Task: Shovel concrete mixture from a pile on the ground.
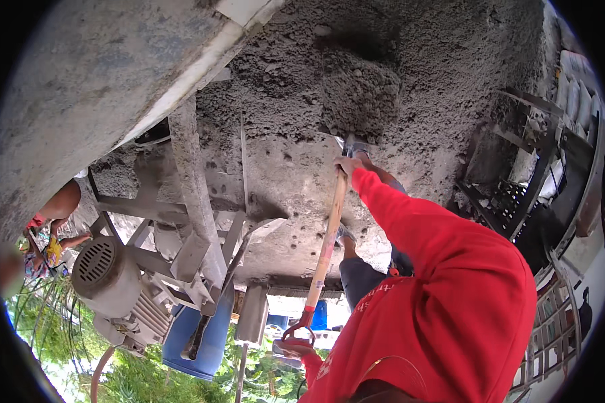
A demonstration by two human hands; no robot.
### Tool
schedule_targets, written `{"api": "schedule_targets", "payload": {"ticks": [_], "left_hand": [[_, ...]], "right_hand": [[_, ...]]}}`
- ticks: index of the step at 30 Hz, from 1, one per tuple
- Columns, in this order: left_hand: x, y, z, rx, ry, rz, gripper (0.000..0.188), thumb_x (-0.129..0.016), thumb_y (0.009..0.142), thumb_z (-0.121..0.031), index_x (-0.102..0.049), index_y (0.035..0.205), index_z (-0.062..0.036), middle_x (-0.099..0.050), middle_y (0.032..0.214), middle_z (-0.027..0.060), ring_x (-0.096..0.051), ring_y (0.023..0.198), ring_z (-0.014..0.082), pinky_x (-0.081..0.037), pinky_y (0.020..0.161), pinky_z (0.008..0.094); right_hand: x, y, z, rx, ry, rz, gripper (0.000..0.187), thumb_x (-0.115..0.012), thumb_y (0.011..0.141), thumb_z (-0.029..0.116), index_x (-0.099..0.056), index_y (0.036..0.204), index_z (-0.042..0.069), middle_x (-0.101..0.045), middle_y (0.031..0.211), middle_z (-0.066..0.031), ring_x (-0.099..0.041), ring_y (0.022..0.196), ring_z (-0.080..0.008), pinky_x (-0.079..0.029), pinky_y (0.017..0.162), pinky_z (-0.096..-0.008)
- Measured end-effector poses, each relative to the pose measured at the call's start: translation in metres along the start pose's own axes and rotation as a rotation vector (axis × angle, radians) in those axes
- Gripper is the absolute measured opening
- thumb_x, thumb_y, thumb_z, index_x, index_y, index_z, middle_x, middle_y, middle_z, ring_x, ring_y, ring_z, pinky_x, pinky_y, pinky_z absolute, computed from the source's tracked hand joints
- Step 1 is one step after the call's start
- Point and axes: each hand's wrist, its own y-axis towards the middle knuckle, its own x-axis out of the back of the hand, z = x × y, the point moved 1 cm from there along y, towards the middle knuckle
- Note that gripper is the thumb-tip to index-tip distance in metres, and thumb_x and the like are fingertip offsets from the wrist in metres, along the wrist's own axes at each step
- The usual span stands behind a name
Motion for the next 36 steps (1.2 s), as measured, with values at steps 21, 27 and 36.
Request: {"api": "schedule_targets", "payload": {"ticks": [21, 27, 36], "left_hand": [[-0.168, 0.002, -0.022, 0.637, 0.738, 1.581, 0.053, -0.049, 0.083, -0.060, -0.059, 0.083, -0.0077, -0.056, 0.053, 0.0071, -0.050, 0.037, 0.0152, -0.039, 0.032, 0.0275], [-0.043, 0.111, 0.081, 0.389, 0.273, 1.261, 0.053, -0.046, 0.088, -0.056, -0.056, 0.093, -0.0036, -0.057, 0.057, 0.0119, -0.052, 0.040, 0.0213, -0.042, 0.035, 0.0315], [0.223, 0.200, 0.174, 0.110, -0.164, 0.575, 0.048, -0.054, 0.085, -0.054, -0.050, 0.079, -0.0061, -0.047, 0.053, 0.0045, -0.042, 0.038, 0.0139, -0.037, 0.034, 0.0259]], "right_hand": [[0.261, -0.221, 0.194, 0.361, -0.459, -0.893, 0.049, -0.071, 0.066, 0.037, -0.064, 0.090, -0.006, -0.066, 0.088, -0.0194, -0.066, 0.075, -0.0257, -0.054, 0.067, -0.0382], [0.231, -0.265, -0.010, 0.552, 0.096, -0.563, 0.032, -0.068, 0.073, 0.029, -0.056, 0.086, 0.002, -0.058, 0.070, -0.0117, -0.060, 0.059, -0.0248, -0.051, 0.052, -0.0400], [0.061, -0.214, -0.313, 0.118, 0.277, -0.183, 0.024, -0.067, 0.079, 0.020, -0.052, 0.086, 0.003, -0.056, 0.071, -0.0108, -0.057, 0.055, -0.0228, -0.050, 0.047, -0.0343]]}}
